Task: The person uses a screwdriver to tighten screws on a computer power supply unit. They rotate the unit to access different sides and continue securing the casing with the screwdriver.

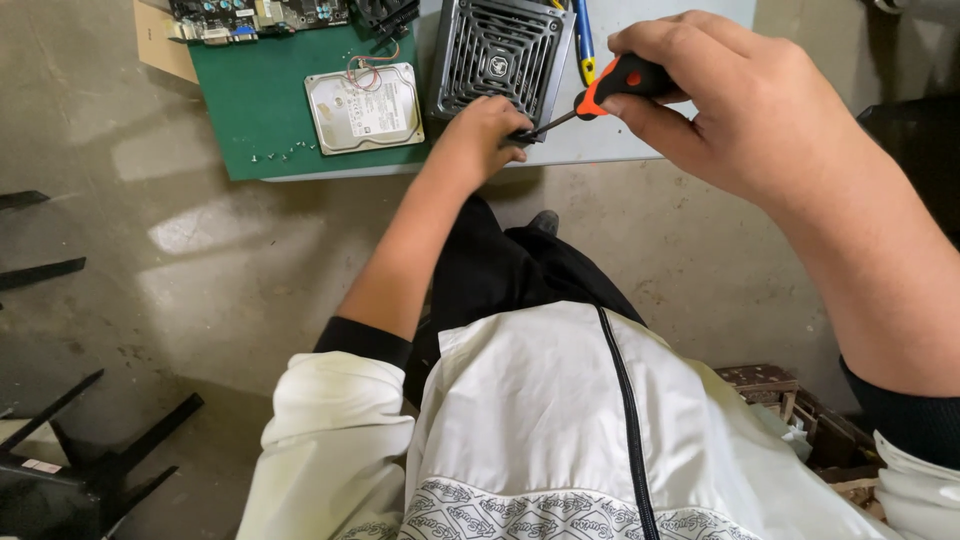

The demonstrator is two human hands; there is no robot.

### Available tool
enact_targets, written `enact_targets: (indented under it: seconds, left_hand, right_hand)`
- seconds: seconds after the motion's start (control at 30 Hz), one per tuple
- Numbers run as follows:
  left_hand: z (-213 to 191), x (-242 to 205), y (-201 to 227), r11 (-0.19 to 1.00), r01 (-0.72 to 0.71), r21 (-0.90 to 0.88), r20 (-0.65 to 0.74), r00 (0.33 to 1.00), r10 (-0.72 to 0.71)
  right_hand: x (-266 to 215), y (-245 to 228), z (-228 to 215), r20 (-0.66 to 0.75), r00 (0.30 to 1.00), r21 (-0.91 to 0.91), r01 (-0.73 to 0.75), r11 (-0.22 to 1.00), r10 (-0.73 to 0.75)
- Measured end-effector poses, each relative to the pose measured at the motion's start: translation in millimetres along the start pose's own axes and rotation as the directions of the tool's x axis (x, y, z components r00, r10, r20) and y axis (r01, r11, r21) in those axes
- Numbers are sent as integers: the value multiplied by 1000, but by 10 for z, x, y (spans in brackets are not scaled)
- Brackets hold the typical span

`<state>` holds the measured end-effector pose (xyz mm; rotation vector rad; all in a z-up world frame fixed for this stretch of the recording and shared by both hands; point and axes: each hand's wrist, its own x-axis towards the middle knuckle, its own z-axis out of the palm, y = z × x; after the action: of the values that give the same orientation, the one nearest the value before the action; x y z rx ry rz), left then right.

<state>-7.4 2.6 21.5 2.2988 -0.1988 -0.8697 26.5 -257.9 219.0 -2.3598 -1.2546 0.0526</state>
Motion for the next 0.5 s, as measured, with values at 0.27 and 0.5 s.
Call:
enact_targets:
  seconds: [0.27, 0.5]
  left_hand:
    - [749, 354, -459, 985, -161, 60, -411, 896, 171]
    - [943, 349, -440, 959, -281, 33, -689, 689, 226]
  right_hand:
    - [-19, -13, -2, -1, 1000, -14, 0, 1000, 0]
    - [-229, -5, -8, -45, 984, 44, -173, 984, 175]
